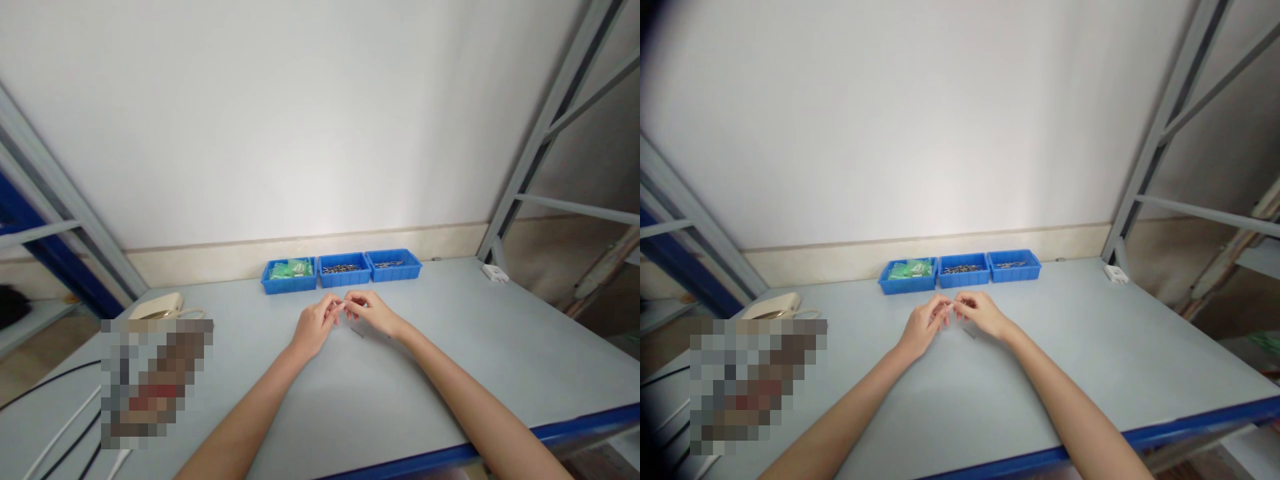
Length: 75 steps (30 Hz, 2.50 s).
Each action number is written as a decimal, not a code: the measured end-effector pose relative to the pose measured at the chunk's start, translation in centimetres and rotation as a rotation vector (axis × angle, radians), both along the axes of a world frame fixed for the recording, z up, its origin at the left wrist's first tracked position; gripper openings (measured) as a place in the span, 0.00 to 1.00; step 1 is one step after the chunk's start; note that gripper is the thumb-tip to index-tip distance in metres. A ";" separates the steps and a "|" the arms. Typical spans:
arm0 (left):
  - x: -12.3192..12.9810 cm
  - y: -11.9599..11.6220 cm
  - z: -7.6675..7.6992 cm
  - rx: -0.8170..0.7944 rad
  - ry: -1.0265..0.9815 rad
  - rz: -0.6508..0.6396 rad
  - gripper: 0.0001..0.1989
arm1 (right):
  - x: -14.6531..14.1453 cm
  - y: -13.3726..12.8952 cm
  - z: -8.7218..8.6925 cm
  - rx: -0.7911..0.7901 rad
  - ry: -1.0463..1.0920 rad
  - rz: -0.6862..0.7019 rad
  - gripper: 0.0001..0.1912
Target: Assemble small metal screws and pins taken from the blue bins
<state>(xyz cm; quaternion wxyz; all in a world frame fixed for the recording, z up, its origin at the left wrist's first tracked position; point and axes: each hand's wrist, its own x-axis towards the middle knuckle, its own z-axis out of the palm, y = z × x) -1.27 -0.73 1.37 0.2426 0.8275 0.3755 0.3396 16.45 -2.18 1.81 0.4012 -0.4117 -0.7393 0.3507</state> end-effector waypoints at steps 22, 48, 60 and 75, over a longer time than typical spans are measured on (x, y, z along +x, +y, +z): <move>-0.6 1.6 -0.7 0.056 -0.076 0.150 0.32 | 3.5 2.1 2.8 0.136 -0.342 -0.489 0.20; -0.4 1.8 -1.0 0.095 0.048 0.111 0.27 | 3.3 2.6 -0.8 -0.093 -0.695 -0.402 0.14; 0.1 1.5 -1.4 0.473 0.301 0.005 0.07 | 1.6 0.1 -0.9 -0.072 -0.166 -0.225 0.11; 0.1 0.6 -1.3 0.511 0.299 0.062 0.20 | 0.7 -1.5 0.7 0.068 -0.095 -0.195 0.15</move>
